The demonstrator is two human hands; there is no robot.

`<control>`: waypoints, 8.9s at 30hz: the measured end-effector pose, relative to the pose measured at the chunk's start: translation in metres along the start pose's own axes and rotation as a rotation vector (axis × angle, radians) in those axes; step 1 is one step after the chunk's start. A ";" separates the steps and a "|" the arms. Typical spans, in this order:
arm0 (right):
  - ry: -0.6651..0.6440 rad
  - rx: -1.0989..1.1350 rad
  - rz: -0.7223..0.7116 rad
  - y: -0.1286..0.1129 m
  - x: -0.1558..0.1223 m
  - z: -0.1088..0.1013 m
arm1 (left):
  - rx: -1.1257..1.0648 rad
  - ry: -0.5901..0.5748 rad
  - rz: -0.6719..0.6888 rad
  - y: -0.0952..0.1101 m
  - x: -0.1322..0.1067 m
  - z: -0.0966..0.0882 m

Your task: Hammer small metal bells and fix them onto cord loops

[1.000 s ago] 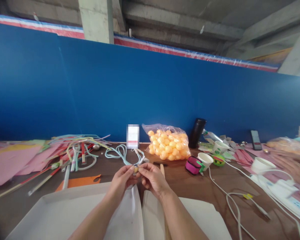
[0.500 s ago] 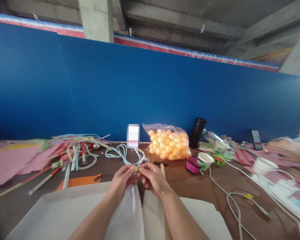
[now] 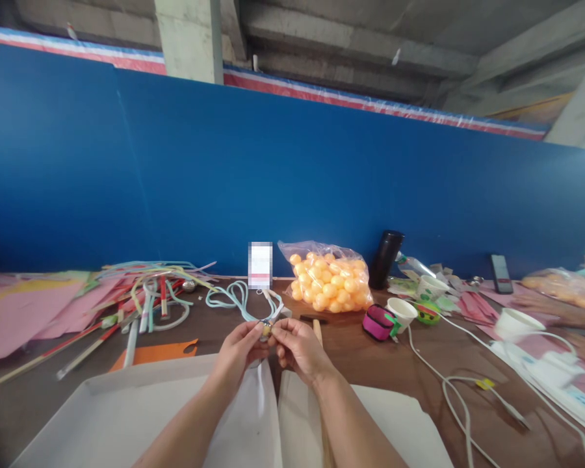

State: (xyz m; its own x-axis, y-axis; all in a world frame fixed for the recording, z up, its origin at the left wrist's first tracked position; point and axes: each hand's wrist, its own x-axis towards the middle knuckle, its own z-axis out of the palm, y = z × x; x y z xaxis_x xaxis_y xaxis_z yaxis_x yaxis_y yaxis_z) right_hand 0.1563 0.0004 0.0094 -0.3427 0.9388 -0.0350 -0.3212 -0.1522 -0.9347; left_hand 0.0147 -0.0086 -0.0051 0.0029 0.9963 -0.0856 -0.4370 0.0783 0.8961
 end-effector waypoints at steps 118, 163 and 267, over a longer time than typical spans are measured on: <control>0.040 -0.261 -0.038 -0.014 -0.007 0.004 | 0.095 -0.026 0.008 0.008 -0.012 0.003; 0.463 -1.392 -0.014 -0.039 -0.028 -0.033 | -0.135 0.098 0.004 0.009 -0.008 0.005; 0.003 -0.392 -0.055 -0.020 -0.058 0.031 | -0.387 0.104 0.094 0.009 0.003 -0.012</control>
State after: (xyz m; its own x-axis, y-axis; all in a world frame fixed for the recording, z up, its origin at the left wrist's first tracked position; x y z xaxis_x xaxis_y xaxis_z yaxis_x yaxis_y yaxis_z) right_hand 0.1551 -0.0609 0.0413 -0.3319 0.9431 0.0187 0.0228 0.0278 -0.9994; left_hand 0.0001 -0.0056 -0.0021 -0.1354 0.9881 -0.0729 -0.7370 -0.0513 0.6739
